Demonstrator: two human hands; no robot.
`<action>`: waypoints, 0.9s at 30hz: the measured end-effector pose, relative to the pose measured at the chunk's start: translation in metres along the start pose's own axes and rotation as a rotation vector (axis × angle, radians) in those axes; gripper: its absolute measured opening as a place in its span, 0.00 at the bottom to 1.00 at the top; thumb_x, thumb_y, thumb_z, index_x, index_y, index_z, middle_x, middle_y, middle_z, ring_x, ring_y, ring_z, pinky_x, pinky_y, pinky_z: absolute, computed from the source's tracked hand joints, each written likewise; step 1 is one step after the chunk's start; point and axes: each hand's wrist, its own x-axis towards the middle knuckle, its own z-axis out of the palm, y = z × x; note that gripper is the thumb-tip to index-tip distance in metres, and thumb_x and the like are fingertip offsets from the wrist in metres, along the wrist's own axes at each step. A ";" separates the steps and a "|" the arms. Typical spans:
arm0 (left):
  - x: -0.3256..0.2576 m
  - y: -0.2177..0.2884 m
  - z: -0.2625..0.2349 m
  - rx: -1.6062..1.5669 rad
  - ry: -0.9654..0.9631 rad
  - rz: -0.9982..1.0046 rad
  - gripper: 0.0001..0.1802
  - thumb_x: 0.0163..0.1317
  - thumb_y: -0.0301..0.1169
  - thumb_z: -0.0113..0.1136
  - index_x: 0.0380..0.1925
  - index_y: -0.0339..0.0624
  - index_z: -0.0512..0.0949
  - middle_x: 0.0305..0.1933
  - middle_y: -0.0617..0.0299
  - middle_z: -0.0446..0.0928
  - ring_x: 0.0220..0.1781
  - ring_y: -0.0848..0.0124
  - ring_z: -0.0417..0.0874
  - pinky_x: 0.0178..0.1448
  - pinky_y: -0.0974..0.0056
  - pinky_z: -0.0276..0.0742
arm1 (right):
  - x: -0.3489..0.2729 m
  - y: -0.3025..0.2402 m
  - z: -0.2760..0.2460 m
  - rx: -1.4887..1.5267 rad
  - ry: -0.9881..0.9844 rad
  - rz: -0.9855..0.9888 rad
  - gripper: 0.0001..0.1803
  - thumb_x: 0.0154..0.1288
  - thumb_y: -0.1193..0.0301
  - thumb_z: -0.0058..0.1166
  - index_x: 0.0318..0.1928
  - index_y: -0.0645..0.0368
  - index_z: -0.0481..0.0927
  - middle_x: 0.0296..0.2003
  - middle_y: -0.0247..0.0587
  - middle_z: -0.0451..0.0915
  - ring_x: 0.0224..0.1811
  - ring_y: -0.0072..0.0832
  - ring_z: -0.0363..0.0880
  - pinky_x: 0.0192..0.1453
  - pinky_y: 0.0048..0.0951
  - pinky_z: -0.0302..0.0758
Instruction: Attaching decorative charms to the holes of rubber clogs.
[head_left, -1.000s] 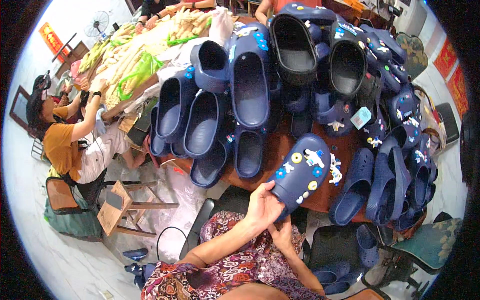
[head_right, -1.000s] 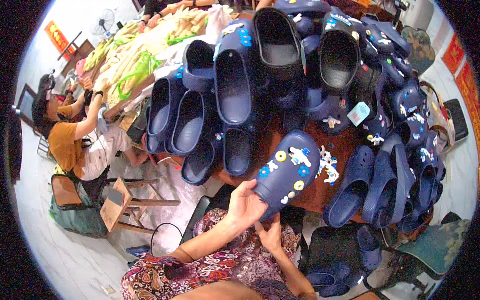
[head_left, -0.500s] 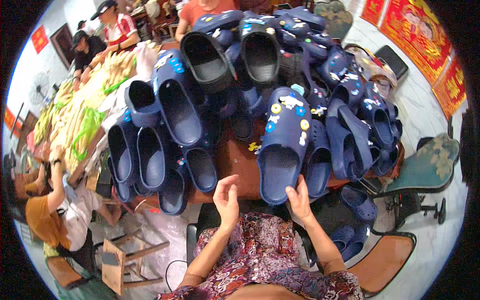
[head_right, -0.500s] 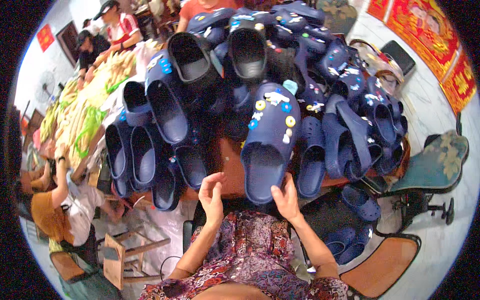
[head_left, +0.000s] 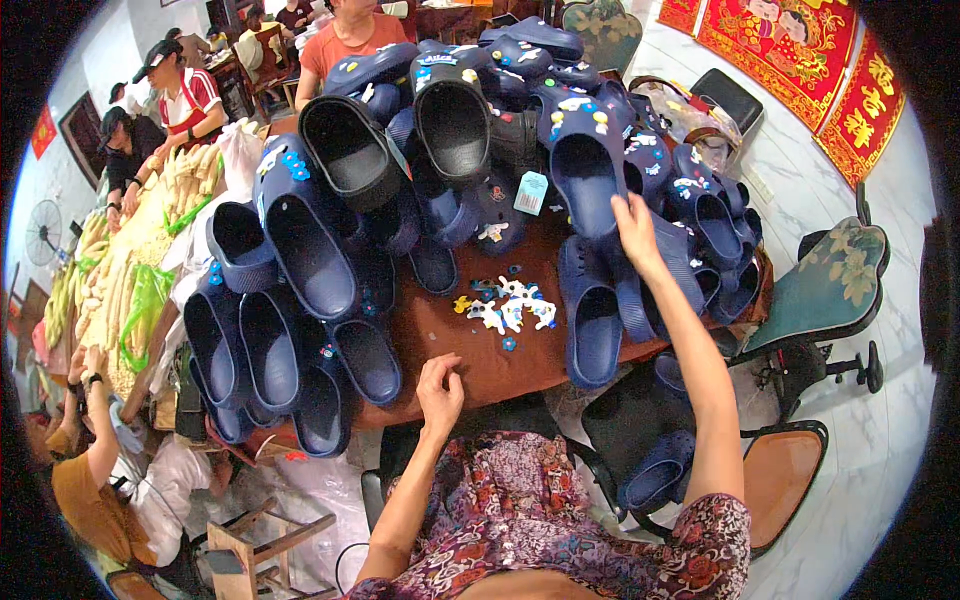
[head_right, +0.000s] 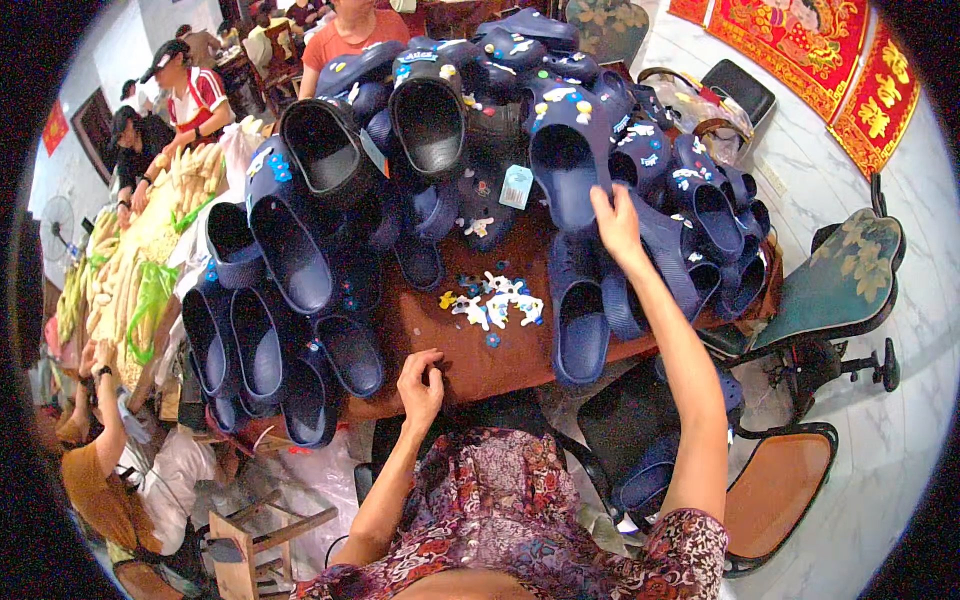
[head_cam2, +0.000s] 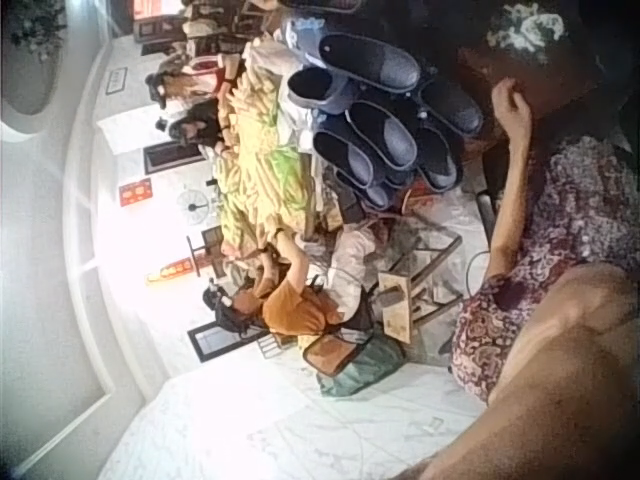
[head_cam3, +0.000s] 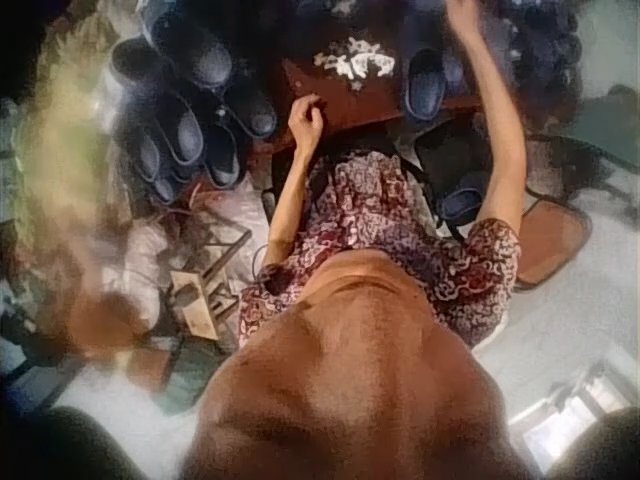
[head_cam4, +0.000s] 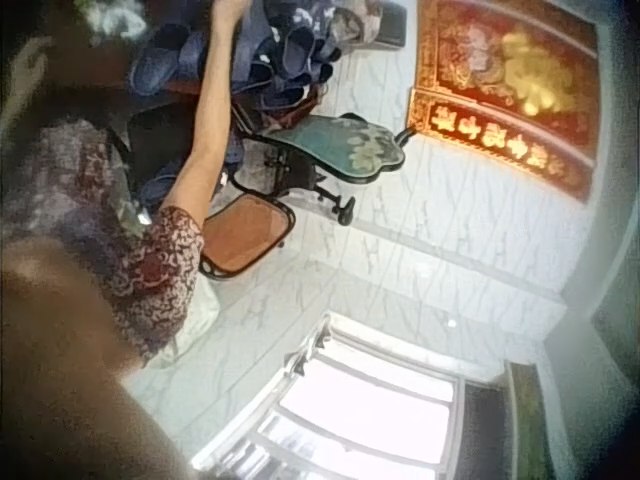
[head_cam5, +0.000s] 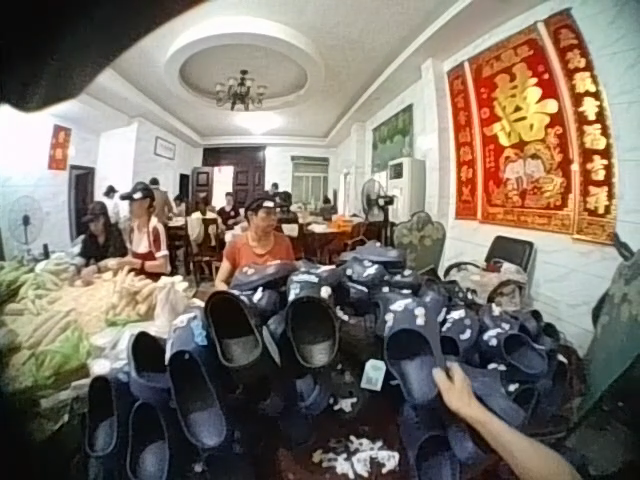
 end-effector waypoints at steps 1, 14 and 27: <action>-0.001 -0.001 0.000 0.013 0.001 0.007 0.13 0.50 0.16 0.53 0.37 0.37 0.79 0.43 0.51 0.81 0.46 0.54 0.81 0.53 0.57 0.77 | 0.016 0.003 0.003 0.090 0.056 -0.029 0.28 0.68 0.53 0.53 0.49 0.70 0.76 0.42 0.46 0.81 0.44 0.30 0.78 0.52 0.30 0.72; -0.001 0.000 0.007 0.113 -0.016 0.062 0.11 0.51 0.17 0.55 0.34 0.37 0.80 0.42 0.51 0.81 0.47 0.55 0.80 0.53 0.57 0.75 | 0.026 0.027 0.015 0.439 0.116 0.465 0.48 0.67 0.54 0.55 0.73 0.62 0.40 0.68 0.54 0.58 0.67 0.44 0.64 0.62 0.58 0.68; -0.007 0.002 0.007 0.164 -0.013 0.063 0.11 0.50 0.17 0.55 0.33 0.39 0.81 0.42 0.51 0.81 0.47 0.54 0.80 0.53 0.57 0.76 | -0.018 -0.007 -0.043 -0.552 0.191 -0.035 0.26 0.57 0.64 0.62 0.56 0.57 0.71 0.47 0.54 0.71 0.50 0.54 0.74 0.56 0.48 0.72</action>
